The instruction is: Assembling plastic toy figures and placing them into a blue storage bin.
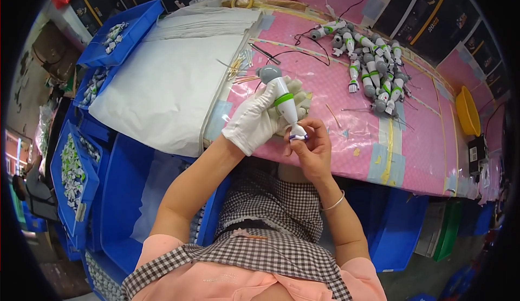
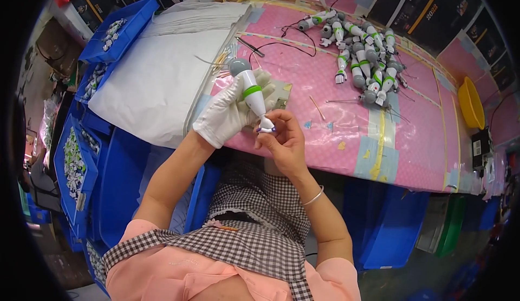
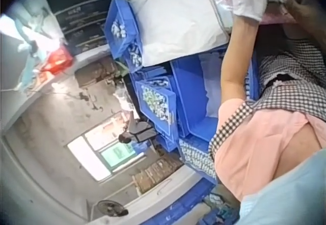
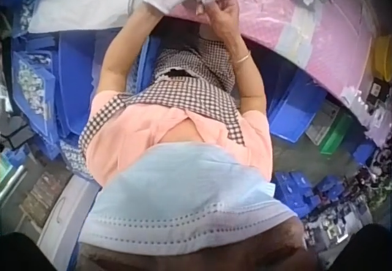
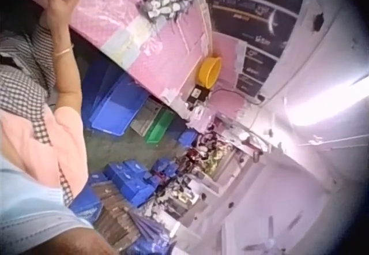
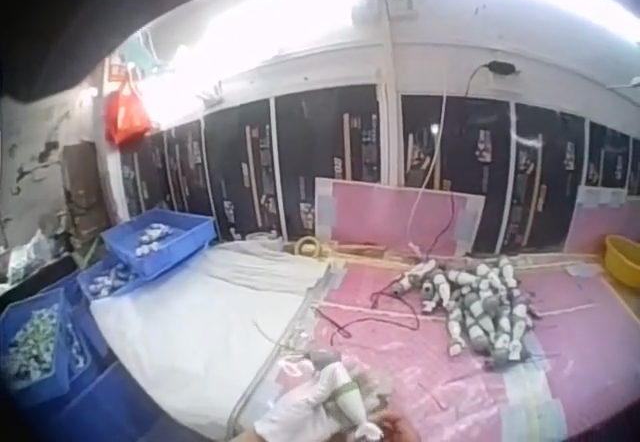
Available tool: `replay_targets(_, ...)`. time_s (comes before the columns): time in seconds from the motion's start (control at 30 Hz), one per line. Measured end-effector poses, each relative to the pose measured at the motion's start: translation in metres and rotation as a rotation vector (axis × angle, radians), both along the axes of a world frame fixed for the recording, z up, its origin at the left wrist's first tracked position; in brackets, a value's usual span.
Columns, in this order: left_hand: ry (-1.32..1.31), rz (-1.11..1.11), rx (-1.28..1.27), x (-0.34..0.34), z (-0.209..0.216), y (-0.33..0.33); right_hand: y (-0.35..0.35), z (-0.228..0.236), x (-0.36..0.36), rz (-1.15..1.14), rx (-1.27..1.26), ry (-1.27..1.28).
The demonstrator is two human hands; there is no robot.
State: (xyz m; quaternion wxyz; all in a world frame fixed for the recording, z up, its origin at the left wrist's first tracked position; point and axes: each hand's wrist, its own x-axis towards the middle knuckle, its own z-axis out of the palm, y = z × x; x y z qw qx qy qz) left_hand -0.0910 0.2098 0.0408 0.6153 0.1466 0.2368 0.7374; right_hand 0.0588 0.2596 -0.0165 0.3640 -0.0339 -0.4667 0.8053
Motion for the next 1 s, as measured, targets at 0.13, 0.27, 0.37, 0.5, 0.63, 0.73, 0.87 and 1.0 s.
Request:
replay_targets(0.13,-0.037,-0.049,-0.046,-0.001,-0.001,-0.006,0.012,0.000,0.009,-0.189,0.564,-0.191)
replay_targets(0.27,-0.128,-0.088,-0.062,0.002,-0.012,-0.012,0.029,0.022,0.028,-0.115,0.479,-0.300)
replay_targets(0.37,-0.153,-0.209,-0.102,0.012,-0.002,-0.022,0.065,0.045,0.033,-0.113,0.122,-0.553)
replay_targets(0.5,-0.093,-0.285,-0.132,0.026,-0.009,-0.045,0.062,0.049,0.004,-0.157,-0.112,-0.576)
replay_targets(0.63,0.072,-0.279,-0.231,0.043,-0.021,-0.067,0.062,0.027,0.014,-0.135,-0.282,-0.367)
replay_targets(0.73,0.121,-0.271,-0.270,0.045,-0.029,-0.076,0.060,0.035,0.021,-0.163,-0.273,-0.399)
replay_targets(0.87,0.350,-0.297,-0.356,0.050,-0.030,-0.075,0.068,0.030,0.025,-0.130,-0.249,-0.460)
replay_targets(1.0,0.711,-0.216,-0.452,0.051,-0.020,-0.061,0.067,0.022,0.016,-0.250,0.177,-0.781)
